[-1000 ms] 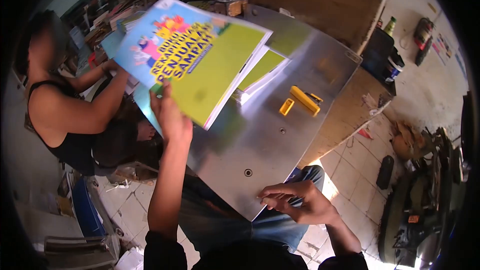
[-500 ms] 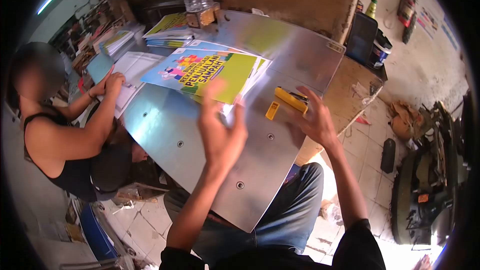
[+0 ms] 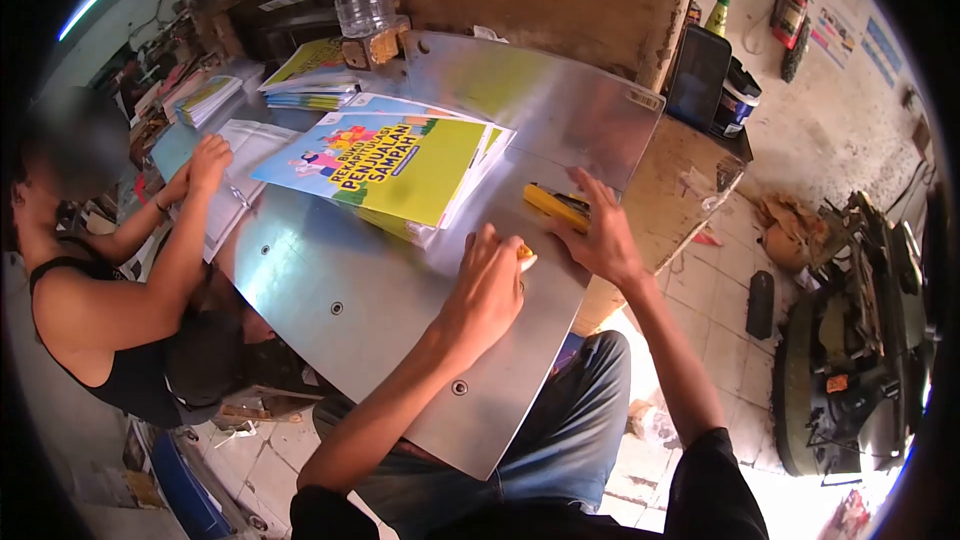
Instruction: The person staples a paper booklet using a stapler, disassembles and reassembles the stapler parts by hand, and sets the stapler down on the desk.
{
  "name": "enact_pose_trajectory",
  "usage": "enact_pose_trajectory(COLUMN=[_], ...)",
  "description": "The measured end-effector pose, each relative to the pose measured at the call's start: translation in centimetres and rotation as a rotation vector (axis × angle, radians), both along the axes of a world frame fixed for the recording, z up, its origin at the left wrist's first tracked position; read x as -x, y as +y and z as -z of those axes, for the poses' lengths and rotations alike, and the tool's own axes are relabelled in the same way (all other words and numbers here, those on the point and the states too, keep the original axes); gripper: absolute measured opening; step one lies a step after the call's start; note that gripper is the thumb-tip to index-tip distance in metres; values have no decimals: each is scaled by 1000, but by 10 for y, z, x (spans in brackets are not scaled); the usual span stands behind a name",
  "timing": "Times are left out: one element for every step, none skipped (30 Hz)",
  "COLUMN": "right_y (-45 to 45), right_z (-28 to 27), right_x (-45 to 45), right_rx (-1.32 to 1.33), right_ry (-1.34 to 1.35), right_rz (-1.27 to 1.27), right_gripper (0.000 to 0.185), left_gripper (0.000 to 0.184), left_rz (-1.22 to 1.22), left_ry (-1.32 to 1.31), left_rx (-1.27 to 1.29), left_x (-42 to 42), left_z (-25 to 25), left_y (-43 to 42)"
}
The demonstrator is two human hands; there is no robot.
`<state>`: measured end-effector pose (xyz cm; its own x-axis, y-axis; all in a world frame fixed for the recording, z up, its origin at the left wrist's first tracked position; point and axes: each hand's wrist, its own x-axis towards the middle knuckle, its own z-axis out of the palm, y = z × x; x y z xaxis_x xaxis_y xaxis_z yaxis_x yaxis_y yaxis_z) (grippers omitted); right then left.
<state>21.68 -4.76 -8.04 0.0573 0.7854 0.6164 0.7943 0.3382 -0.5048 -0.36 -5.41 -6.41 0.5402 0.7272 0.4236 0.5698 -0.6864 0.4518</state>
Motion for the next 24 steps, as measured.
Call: enact_pose_trajectory(right_y=[-7,-14,-17,-18,-16,-12,-8,-4,2,6,7,10,15,19,24,25,28,30,31,32,30,28,25,21], right_z=[-12,-23,-33,-44,-57,-68,-75,-84,-90,-96,-105,-109,-110,-109,-108,-107,-106,-104,-102,-100,-100,-100,-99,-97], right_x=[-6,-13,-26,-42,-58,-75,-91,-107,-129,-144,-149,-151,-154,-157,-163,-168,-171,-173,-176,-178,-178,-178,-178,-177], right_rx=[-98,-192,-252,-306,-379,-452,-390,-335,-321,-303,-248,-251,-223,-192,-160,-157,-122,-87,-71,-68,-64,-61,-74,-62], right_ry=[-57,-117,-149,-182,-254,-325,-355,-389,-407,-429,-480,-493,-543,-589,-632,-634,-651,-667,-678,-678,-679,-679,-688,-690], right_rz=[-5,-10,48,104,163,224,273,324,320,313,332,332,304,279,264,271,277,281,296,292,306,322,330,329], right_gripper=[51,49,48,48,51,54,55,56,58,60,60,60,60,61,59,59,60,60,58,58,58,58,55,55], left_gripper=[27,24,21,19,22,26,31,36,38,40,40,41,43,43,43,43,44,44,45,44,44,43,42,41], left_rz=[22,44,-29,-105,-226,-345,-465,-583,-600,-612,-612,-555,-493,-485,-438,-392,-385,-385,-454,-497,-546,-598,-505,-409], left_ry=[-108,-217,-315,-412,-421,-423,-438,-460,-553,-642,-658,-736,-805,-805,-828,-850,-760,-761,-653,-599,-544,-490,-633,-774], left_rx=[111,227,136,49,-165,-380,-379,-380,-174,39,43,89,135,141,241,340,280,281,137,60,-17,-93,1,101], left_x=[9,17,28,41,57,73,88,100,109,115,116,117,117,120,121,122,122,118,115,115,113,110,106,102], left_z=[-12,-24,-38,-46,-45,-43,-39,-36,-37,-37,-31,-21,-17,-15,-15,-14,-11,-10,-7,-3,-6,-9,-26,-39], left_y=[-8,-13,-18,-17,-6,11,29,48,66,82,97,113,124,136,146,155,161,162,162,158,149,139,113,88])
